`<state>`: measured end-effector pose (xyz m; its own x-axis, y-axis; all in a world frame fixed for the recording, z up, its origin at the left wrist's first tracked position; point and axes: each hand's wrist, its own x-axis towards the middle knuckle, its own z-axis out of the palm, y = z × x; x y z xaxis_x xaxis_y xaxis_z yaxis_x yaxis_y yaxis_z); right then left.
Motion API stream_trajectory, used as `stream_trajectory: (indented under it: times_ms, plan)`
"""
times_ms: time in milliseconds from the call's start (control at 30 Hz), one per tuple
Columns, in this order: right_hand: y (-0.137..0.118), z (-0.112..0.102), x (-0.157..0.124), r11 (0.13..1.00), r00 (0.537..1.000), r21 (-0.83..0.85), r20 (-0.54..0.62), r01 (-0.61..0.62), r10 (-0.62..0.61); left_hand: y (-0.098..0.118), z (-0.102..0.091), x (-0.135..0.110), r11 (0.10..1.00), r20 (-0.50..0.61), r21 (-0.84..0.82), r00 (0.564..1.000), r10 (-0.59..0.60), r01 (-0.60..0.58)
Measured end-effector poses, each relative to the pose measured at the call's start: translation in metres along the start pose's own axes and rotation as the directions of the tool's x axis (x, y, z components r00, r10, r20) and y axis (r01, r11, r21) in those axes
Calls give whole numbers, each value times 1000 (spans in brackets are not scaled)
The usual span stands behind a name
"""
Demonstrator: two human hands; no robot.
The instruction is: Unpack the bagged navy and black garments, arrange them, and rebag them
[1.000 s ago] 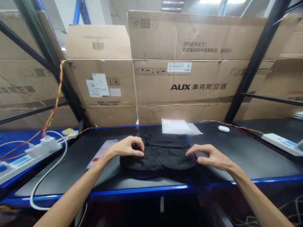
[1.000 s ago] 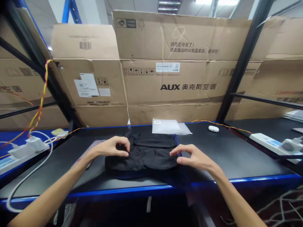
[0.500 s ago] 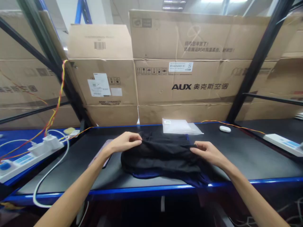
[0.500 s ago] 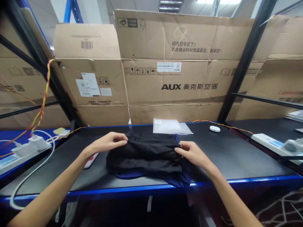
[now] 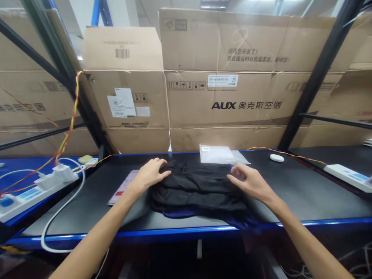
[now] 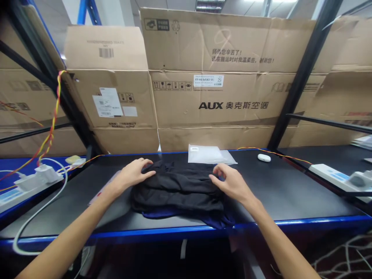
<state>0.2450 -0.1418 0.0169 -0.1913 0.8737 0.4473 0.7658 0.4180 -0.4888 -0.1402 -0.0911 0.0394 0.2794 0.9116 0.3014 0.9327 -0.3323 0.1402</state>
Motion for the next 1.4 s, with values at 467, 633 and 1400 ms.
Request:
stream_trajectory:
  times_ms: [467, 633, 1400]
  plan:
    - [-79, 61, 27, 928, 770, 139, 522, 346, -365, 5, -32, -15, 981, 227, -3, 956, -187, 193]
    - [-71, 51, 22, 942, 766, 169, 549, 290, -335, 20, -27, -8, 954, 44, -291, 997, -57, 67]
    - [19, 9, -6, 993, 909, 102, 406, 61, -97, 99, 15, -16, 886, -29, -378, 960, 277, -267]
